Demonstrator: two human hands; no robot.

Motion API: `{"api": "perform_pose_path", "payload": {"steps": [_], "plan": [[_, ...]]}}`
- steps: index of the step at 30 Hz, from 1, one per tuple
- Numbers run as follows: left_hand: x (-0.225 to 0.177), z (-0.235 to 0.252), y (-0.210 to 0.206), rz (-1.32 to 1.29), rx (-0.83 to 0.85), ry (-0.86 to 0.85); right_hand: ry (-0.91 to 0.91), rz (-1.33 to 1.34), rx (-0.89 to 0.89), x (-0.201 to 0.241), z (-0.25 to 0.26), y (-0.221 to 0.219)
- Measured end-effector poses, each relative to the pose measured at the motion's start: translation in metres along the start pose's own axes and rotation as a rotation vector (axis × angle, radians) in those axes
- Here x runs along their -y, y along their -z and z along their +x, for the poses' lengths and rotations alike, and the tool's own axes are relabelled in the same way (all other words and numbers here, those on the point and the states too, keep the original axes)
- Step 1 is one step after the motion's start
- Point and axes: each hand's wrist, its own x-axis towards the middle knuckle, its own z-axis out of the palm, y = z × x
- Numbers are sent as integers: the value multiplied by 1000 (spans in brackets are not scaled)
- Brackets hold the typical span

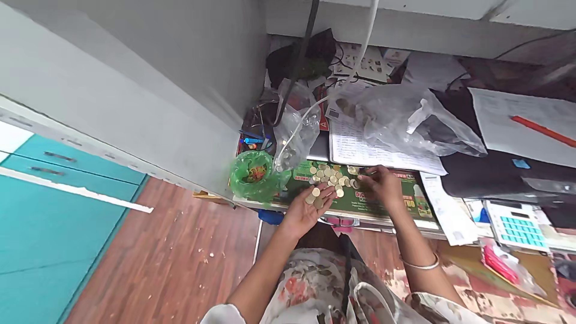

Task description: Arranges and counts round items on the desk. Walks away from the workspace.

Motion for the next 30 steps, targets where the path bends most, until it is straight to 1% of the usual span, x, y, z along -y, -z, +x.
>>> {"api": "perform_pose_path", "payload": {"steps": [2,4,5,7,8,10,12,15,17,18,19,20,21,24,25,26,27,28,30], "plan": [[0,-1,-3,24,4,1,71,-52,-61,1,-2,-5],[1,-2,-3,48,15,-6,212,-25,-91,8,-12,-13],[1,-2,-3,57,18,-5,288,17,-67,15,-20,-18],[4,-2,-5,68,-2,9,430,85,52,32,-39,-32],[6,-2,-6,63,-15,22,487,78,122,41,-48,-39],[9,-3,-10,41,-49,41,599,-43,181,51,-59,-56],[8,-4,-11,13,-57,27,654,-135,197,54,-63,-68],[6,-6,-10,77,-75,9,703,-172,218,55,-62,-72],[7,-6,-8,133,-50,19,751,-185,183,51,-59,-72],[8,-6,-7,153,-47,25,758,-148,147,48,-56,-72],[9,-6,-7,164,-45,30,722,-71,146,46,-52,-69],[9,-5,-7,172,-43,30,632,47,184,44,-49,-64],[10,-5,-8,181,-54,23,504,204,232,41,-46,-58],[7,-6,-9,184,-61,0,6,870,403,41,-40,-44],[6,-7,-7,179,-51,0,-165,1065,465,42,-39,-38],[6,-7,-6,169,-39,4,-302,1196,525,41,-37,-32],[6,-7,-5,161,-27,9,-387,1271,559,38,-34,-28],[6,-7,-5,153,-12,12,-426,1292,563,34,-32,-24],[5,-6,-3,146,19,20,-421,1248,499,29,-28,-21]]}}
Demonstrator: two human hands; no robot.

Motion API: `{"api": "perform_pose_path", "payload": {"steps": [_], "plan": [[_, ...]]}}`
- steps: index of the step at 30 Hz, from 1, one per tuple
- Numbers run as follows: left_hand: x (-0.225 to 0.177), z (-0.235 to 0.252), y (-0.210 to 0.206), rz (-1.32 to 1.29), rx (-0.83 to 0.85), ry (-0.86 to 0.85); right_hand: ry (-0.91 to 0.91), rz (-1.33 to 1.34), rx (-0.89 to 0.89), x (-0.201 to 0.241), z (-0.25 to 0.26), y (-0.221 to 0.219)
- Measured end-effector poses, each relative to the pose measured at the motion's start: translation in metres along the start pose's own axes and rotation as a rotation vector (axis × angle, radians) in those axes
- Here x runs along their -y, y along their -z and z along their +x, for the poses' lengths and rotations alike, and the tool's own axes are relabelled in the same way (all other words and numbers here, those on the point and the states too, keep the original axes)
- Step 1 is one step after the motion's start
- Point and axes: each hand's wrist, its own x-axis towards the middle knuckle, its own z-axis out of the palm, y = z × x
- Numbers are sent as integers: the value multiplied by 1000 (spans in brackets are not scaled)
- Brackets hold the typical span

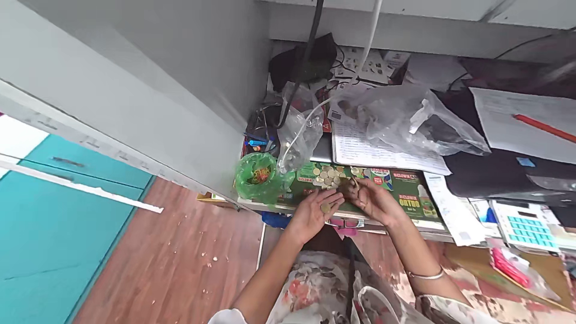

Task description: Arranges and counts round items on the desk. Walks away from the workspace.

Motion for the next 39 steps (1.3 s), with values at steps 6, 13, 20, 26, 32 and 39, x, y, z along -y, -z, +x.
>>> {"api": "perform_pose_path", "payload": {"steps": [6,13,20,26,32,39], "plan": [[0,0,5,-11,27,-5,243,-563,-158,-1,18,22],[-1,-3,12,8,53,-31,212,-656,-210,8,13,35],[-4,-6,10,-18,54,-20,268,-692,-209,7,19,43],[-7,-8,13,-15,58,-21,236,-787,-193,17,10,46],[-7,-8,13,23,77,-7,346,-981,-341,14,18,51],[-7,-8,16,40,63,-26,532,-1287,-449,25,-4,40]]}}
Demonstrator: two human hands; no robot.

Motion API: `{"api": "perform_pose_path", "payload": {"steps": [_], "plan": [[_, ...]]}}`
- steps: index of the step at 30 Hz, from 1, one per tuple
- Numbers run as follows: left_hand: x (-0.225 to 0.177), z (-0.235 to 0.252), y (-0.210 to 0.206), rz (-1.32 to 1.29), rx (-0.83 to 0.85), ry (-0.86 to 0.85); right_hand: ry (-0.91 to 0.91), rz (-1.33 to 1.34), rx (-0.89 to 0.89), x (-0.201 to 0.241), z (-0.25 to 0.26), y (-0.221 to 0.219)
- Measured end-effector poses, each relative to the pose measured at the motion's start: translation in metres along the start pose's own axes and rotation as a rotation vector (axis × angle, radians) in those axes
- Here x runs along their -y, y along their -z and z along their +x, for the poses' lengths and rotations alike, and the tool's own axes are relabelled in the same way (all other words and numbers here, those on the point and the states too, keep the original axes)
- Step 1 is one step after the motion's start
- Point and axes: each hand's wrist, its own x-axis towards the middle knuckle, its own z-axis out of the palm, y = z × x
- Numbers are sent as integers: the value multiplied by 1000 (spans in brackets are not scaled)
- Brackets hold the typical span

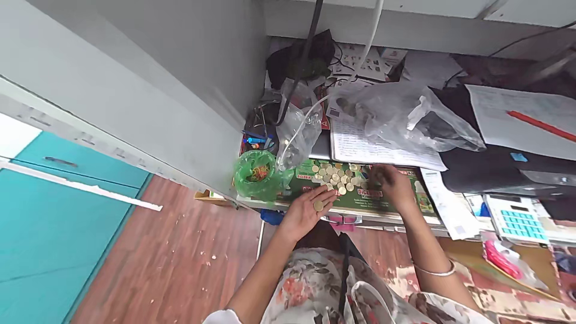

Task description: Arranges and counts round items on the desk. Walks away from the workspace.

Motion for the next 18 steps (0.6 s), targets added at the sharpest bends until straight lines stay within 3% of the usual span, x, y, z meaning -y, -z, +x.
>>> {"api": "perform_pose_path", "payload": {"steps": [4,7,10,14,18], "plan": [[1,0,-6,-17,5,26,126,-217,-66,8,-7,-27],[1,1,-8,-23,-27,32,347,-207,-144,19,-26,-48],[4,3,-10,26,-79,29,489,-54,39,41,-53,-70],[6,3,-13,91,-75,27,426,82,243,52,-62,-80],[1,1,-15,31,-59,10,99,429,329,43,-48,-61]]}}
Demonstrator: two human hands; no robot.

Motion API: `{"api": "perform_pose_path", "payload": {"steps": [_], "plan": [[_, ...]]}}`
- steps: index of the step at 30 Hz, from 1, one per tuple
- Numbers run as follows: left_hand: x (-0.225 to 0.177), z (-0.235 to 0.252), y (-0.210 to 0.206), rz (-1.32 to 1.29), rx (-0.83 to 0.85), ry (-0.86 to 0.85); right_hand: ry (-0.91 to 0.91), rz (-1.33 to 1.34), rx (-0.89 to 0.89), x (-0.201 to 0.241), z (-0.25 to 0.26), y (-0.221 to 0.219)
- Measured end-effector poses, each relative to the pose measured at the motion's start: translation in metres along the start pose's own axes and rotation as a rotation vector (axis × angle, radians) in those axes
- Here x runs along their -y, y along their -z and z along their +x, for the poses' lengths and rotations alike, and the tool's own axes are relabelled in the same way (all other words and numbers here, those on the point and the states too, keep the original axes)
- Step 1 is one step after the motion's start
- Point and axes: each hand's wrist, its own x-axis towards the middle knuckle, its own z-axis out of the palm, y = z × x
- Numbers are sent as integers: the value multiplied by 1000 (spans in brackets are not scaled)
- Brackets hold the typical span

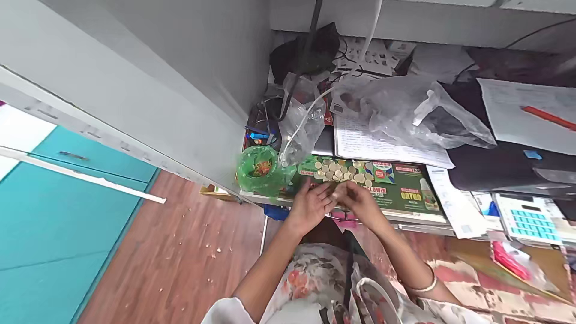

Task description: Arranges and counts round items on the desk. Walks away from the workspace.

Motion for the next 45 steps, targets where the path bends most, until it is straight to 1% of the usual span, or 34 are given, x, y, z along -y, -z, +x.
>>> {"api": "perform_pose_path", "payload": {"steps": [2,4,6,7,10,11,13,14,17,18,20,22,24,25,26,27,29,32,34,38,40,42,45], "plan": [[-3,0,-1,-7,30,-10,-118,252,-93,-5,6,13],[-3,1,-2,-19,39,-4,-158,391,-186,-12,13,24],[-2,2,0,-45,42,11,-140,320,-265,-19,18,32],[-1,2,1,-47,45,16,-112,215,-286,-22,19,36],[-1,2,3,-23,50,11,-30,-264,-329,-18,15,46],[-2,2,3,-7,49,4,6,-370,-373,-15,12,48],[-5,1,3,28,39,-12,61,-474,-459,-15,11,54],[-6,0,3,43,37,-19,76,-495,-468,-17,11,56],[-8,-2,6,58,56,-18,147,-525,-408,-27,12,59],[-7,-3,6,61,69,-11,179,-536,-436,-30,11,60],[-4,-5,10,81,138,7,206,-515,-598,-32,2,72],[9,-10,14,140,226,70,198,-397,-786,-35,-10,87],[29,-12,15,254,320,198,207,-249,-905,-43,-17,97],[39,-8,16,311,386,285,201,-226,-912,-46,-19,100],[49,-2,17,355,445,371,189,-244,-886,-49,-22,100],[58,5,18,377,461,439,172,-288,-832,-52,-25,98],[77,22,20,356,417,516,159,-383,-693,-56,-25,85],[97,42,12,235,346,568,235,-502,-540,-67,-10,66],[108,51,5,147,295,570,262,-582,-458,-72,3,59],[123,66,-5,40,180,511,214,-672,-306,-87,21,42],[126,68,-8,15,139,489,197,-709,-259,-87,17,35],[126,70,-8,-15,95,470,223,-697,-240,-88,5,35],[127,68,-12,-75,50,436,313,-654,-186,-93,-21,39]]}}
